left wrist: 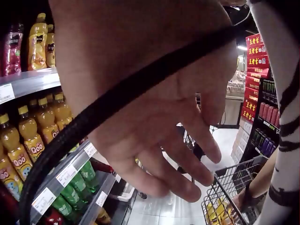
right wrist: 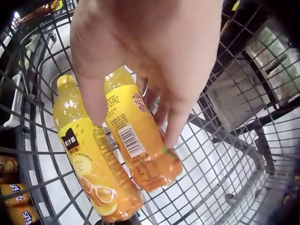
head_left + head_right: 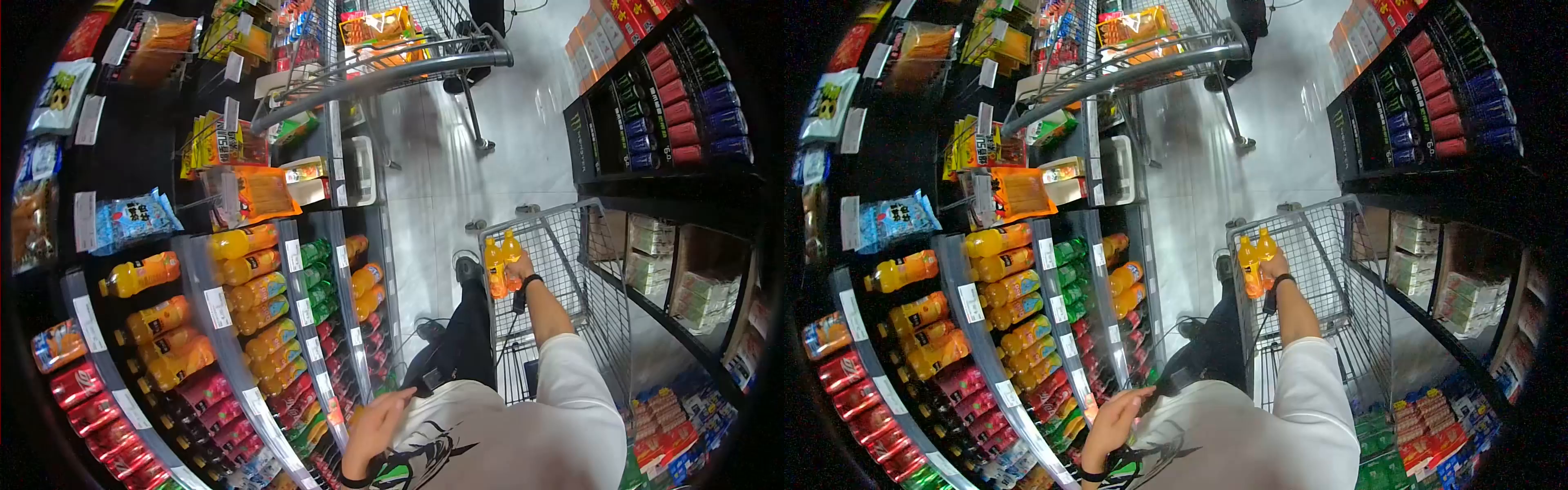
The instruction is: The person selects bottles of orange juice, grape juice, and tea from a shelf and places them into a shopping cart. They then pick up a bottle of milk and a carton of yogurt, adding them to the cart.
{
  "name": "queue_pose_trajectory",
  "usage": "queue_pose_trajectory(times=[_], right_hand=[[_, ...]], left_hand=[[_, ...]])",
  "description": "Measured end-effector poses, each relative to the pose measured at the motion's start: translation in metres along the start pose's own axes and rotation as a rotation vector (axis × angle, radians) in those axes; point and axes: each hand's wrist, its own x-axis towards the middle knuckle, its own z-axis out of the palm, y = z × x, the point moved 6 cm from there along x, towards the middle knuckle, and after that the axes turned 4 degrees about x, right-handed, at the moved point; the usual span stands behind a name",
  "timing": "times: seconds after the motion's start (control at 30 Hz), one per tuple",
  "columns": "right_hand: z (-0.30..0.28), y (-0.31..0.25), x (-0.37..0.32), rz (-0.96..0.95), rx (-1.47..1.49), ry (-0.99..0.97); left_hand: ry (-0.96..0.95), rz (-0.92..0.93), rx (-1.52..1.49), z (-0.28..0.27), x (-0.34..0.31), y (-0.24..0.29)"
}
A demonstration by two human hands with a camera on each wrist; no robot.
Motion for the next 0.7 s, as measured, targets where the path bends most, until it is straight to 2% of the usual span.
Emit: queue_pose_trajectory(times=[0.1, 0.23, 0.3, 0.4, 0.47, 0.5, 0.53, 0.57, 0.63, 0.7], right_hand=[[-0.005, 0.001, -0.014, -0.037, 0.083, 0.008], [-0.056, -0.106, -0.119, -0.378, 0.144, 0.193], [-0.07, -0.143, -0.152, -0.402, -0.081, 0.207], [-0.088, -0.164, -0.182, -0.431, 0.091, 0.418], [-0.102, -0.191, -0.21, -0.568, 0.004, 0.574], [-0.11, -0.216, -0.232, -0.66, 0.089, 0.513], [-0.114, -0.259, -0.291, -0.793, 0.07, 0.598], [-0.111, -0.298, -0.341, -0.898, 0.091, 0.601], [-0.101, -0.361, -0.427, -1.074, 0.117, 0.618], [-0.064, -0.406, -0.489, -1.22, 0.164, 0.464]], left_hand=[[0.048, 0.055, -0.016, -0.003, -0.013, -0.001], [0.134, 0.171, -0.036, -0.008, -0.035, -0.01], [0.164, 0.197, -0.043, -0.014, -0.051, -0.011], [0.259, 0.294, -0.029, -0.018, -0.072, -0.04], [0.322, 0.361, -0.029, -0.015, -0.085, -0.065], [0.364, 0.391, -0.021, -0.02, -0.092, -0.076], [0.345, 0.299, -0.06, -0.021, -0.104, -0.086], [0.323, 0.293, -0.085, -0.023, -0.117, -0.091], [0.172, 0.427, -0.069, -0.012, -0.133, -0.117], [0.07, 0.596, -0.115, 0.007, -0.166, -0.124]])
